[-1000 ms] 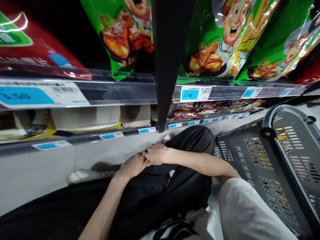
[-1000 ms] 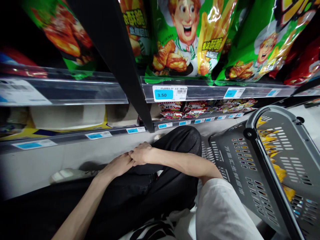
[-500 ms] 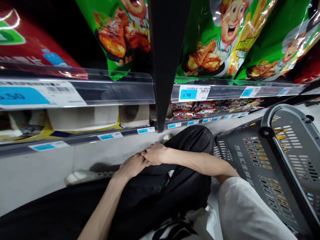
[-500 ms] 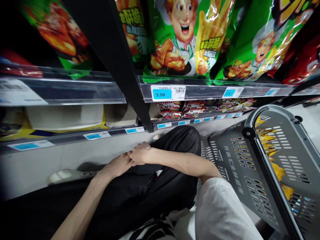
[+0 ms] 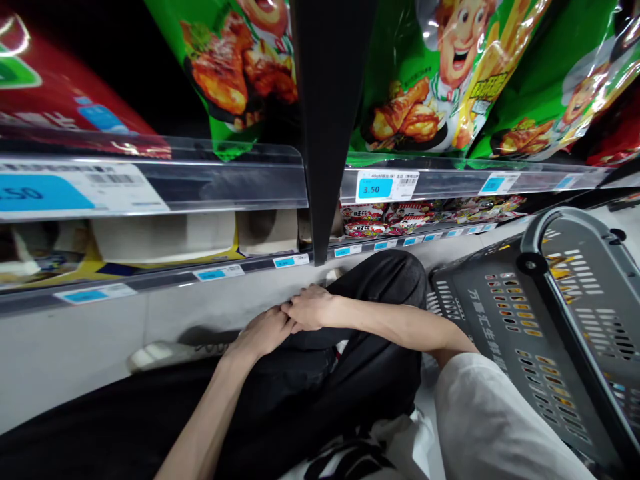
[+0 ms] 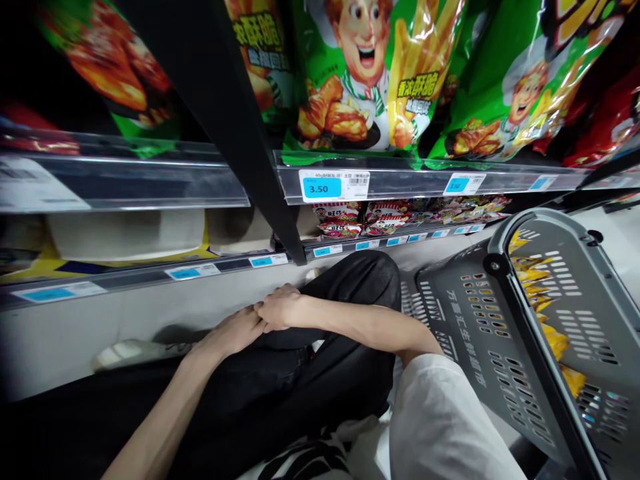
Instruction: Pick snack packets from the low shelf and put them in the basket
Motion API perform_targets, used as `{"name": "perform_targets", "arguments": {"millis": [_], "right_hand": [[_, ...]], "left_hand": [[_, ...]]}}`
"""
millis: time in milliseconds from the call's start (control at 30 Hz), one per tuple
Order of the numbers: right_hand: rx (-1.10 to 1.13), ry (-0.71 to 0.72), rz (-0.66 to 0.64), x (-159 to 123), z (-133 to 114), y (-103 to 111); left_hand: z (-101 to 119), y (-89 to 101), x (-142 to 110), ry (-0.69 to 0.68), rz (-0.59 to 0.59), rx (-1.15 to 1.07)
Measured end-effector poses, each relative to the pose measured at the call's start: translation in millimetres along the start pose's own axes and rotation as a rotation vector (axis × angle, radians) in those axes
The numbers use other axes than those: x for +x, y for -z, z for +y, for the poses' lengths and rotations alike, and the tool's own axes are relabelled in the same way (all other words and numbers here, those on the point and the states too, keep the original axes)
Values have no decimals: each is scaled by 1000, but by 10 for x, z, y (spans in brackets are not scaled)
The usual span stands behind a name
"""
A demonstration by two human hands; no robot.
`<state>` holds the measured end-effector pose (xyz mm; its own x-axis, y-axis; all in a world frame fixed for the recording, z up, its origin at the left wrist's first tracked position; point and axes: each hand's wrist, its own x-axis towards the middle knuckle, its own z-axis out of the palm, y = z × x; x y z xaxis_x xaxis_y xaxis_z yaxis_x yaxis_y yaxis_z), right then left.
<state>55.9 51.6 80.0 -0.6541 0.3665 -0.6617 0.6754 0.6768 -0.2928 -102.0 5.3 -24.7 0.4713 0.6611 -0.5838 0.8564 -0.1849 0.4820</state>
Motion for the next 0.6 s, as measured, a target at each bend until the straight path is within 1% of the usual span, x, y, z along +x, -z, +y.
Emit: {"name": "perform_targets", "arguments": {"millis": [233,400,600], "right_hand": [[5,2,32,25,12,-30],[3,2,21,44,10,-41],[2,1,29,35,18,-45]], "left_hand": [[2,-3,-5,24,-6,-1],[22,12,-17,39,-8,-13],[3,-1,5,17,-40,11]]}}
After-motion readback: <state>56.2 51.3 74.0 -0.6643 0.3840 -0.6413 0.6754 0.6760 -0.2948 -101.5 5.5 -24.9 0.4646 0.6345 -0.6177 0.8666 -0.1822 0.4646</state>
